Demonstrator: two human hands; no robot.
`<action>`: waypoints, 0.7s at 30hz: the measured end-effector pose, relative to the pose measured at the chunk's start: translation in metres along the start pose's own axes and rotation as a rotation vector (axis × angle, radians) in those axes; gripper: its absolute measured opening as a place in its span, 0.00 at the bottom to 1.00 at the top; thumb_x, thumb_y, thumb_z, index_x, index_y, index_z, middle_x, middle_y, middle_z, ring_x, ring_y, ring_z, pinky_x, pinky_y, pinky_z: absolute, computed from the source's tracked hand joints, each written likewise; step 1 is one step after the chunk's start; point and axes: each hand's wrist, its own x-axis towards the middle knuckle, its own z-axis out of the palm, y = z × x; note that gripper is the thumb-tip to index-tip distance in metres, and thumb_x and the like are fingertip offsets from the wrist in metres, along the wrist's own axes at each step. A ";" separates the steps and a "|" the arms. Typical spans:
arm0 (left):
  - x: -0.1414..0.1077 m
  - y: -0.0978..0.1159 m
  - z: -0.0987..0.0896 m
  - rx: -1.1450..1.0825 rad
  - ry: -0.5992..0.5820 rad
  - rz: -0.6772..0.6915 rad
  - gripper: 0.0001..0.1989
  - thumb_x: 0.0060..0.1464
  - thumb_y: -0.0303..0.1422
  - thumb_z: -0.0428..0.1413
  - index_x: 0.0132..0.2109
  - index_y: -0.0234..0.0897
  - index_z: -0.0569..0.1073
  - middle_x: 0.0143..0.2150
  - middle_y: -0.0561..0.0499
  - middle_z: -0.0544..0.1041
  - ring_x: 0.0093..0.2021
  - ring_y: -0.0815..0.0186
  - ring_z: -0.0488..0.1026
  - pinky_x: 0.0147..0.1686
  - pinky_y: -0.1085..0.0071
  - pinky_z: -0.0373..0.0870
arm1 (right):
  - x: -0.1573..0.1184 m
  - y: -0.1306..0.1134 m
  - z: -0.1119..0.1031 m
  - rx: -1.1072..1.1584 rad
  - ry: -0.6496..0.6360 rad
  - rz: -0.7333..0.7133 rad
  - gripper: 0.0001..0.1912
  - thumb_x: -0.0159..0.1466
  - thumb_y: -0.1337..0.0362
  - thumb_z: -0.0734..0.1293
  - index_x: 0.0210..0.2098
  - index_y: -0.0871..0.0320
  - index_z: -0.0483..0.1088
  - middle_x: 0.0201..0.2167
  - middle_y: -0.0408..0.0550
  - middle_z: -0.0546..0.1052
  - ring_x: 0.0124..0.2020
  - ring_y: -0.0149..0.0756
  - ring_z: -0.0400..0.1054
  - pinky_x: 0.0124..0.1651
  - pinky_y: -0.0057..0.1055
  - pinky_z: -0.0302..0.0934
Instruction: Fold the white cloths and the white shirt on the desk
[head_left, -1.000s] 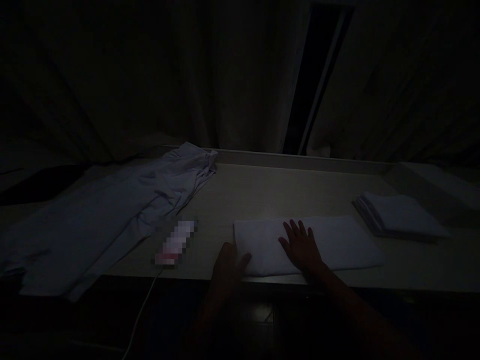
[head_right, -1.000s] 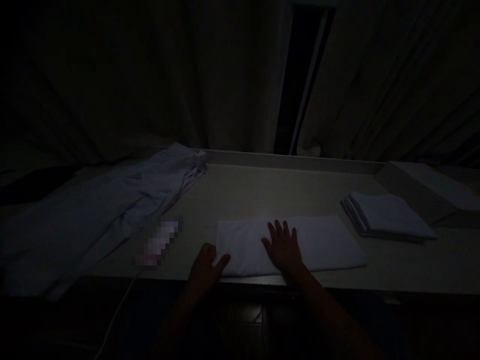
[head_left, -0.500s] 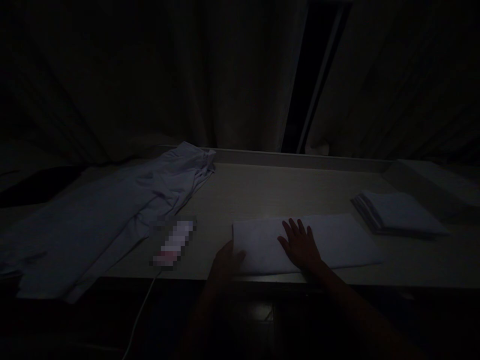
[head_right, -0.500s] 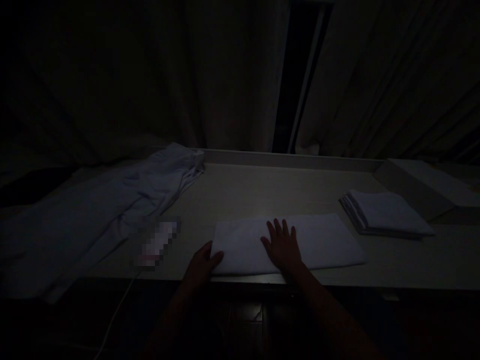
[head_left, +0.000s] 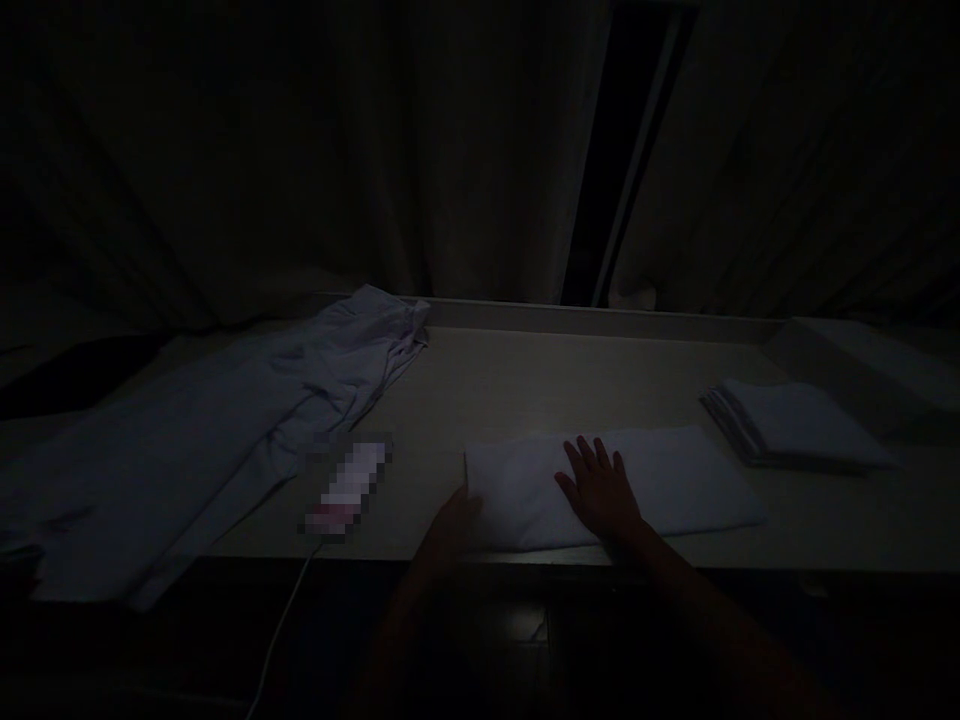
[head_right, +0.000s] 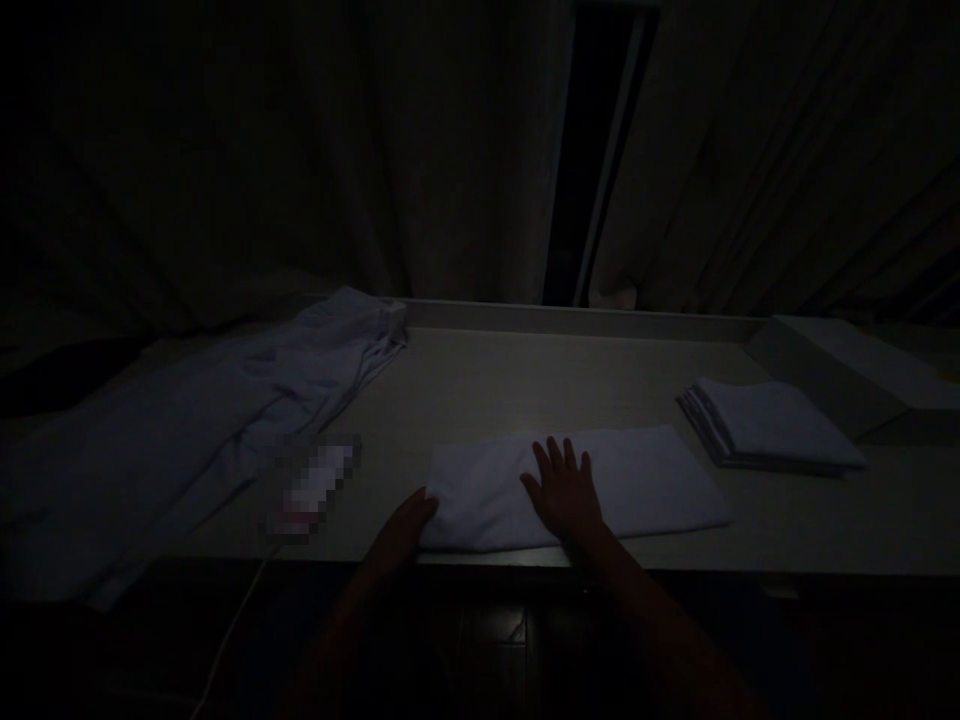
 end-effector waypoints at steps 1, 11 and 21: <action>0.001 0.000 0.001 -0.009 -0.035 0.009 0.30 0.52 0.50 0.52 0.52 0.32 0.74 0.51 0.40 0.78 0.51 0.54 0.74 0.52 0.59 0.68 | 0.000 0.000 0.000 -0.001 0.005 -0.002 0.36 0.69 0.42 0.43 0.69 0.51 0.47 0.71 0.49 0.48 0.71 0.52 0.33 0.67 0.57 0.30; -0.002 0.000 0.007 0.125 -0.096 0.022 0.31 0.52 0.51 0.54 0.54 0.32 0.72 0.53 0.39 0.76 0.53 0.52 0.73 0.55 0.58 0.65 | 0.000 0.001 0.002 -0.024 0.020 -0.016 0.35 0.69 0.42 0.45 0.69 0.52 0.47 0.70 0.50 0.48 0.71 0.53 0.33 0.66 0.58 0.31; 0.005 -0.007 0.004 0.161 0.084 0.069 0.18 0.53 0.49 0.52 0.34 0.38 0.72 0.30 0.51 0.76 0.33 0.62 0.72 0.35 0.68 0.66 | 0.000 0.000 -0.001 -0.005 -0.017 0.000 0.36 0.69 0.42 0.43 0.70 0.50 0.46 0.71 0.48 0.46 0.71 0.52 0.31 0.67 0.58 0.30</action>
